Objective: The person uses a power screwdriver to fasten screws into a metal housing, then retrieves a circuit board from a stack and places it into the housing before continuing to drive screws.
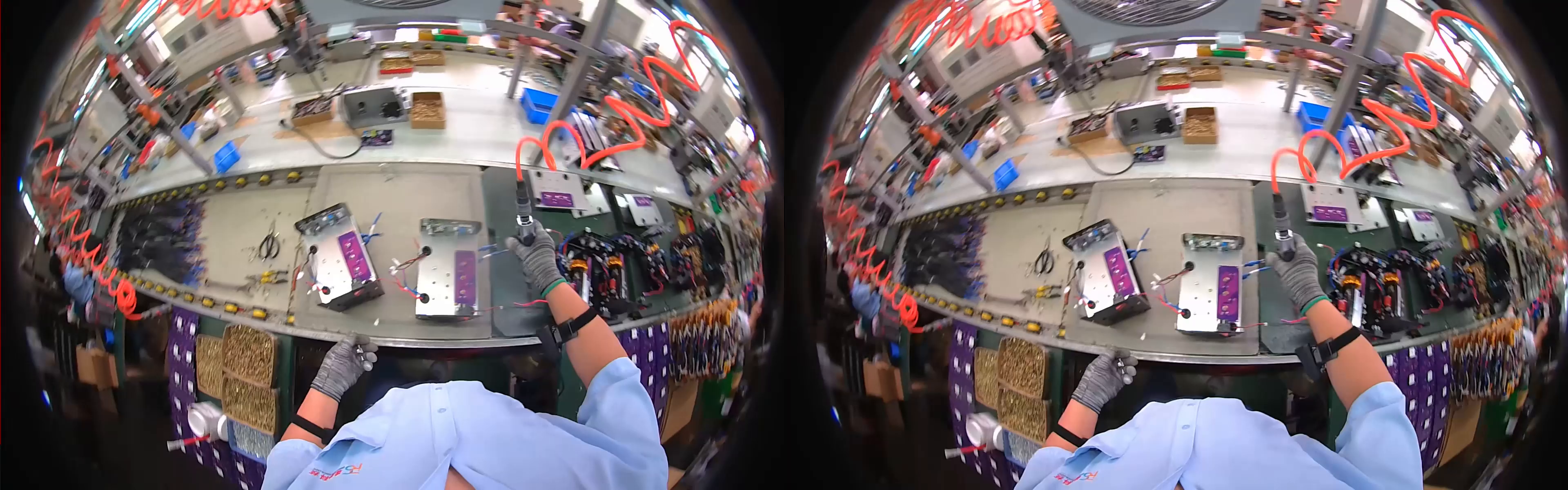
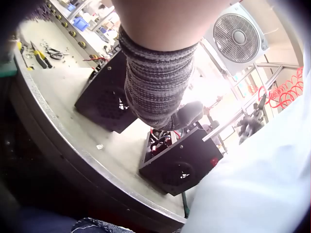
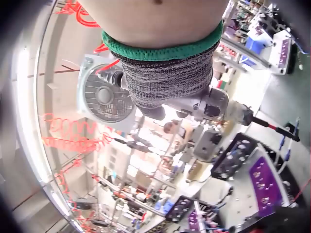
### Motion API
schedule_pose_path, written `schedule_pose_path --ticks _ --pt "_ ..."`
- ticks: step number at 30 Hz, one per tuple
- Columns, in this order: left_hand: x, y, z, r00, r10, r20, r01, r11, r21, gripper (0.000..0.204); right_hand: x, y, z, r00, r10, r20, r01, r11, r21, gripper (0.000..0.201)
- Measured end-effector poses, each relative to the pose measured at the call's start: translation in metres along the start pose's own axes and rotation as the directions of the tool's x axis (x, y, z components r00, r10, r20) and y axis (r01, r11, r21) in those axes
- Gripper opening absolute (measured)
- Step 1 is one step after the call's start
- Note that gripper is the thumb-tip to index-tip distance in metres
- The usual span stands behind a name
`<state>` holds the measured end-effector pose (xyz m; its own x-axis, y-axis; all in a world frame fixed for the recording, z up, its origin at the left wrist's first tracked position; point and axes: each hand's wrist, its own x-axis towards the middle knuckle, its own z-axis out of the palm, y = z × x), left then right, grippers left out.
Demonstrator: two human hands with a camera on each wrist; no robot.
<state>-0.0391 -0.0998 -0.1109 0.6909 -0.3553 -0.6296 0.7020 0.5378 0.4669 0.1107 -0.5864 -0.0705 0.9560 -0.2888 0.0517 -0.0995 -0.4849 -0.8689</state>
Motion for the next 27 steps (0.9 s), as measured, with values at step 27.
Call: schedule_pose_path --ticks 27 --pt "-0.327 -0.046 -0.285 0.424 -0.049 -0.904 -0.193 0.971 -0.143 0.037 0.013 0.144 0.055 0.988 0.147 0.039 -0.072 0.678 -0.732 0.07"
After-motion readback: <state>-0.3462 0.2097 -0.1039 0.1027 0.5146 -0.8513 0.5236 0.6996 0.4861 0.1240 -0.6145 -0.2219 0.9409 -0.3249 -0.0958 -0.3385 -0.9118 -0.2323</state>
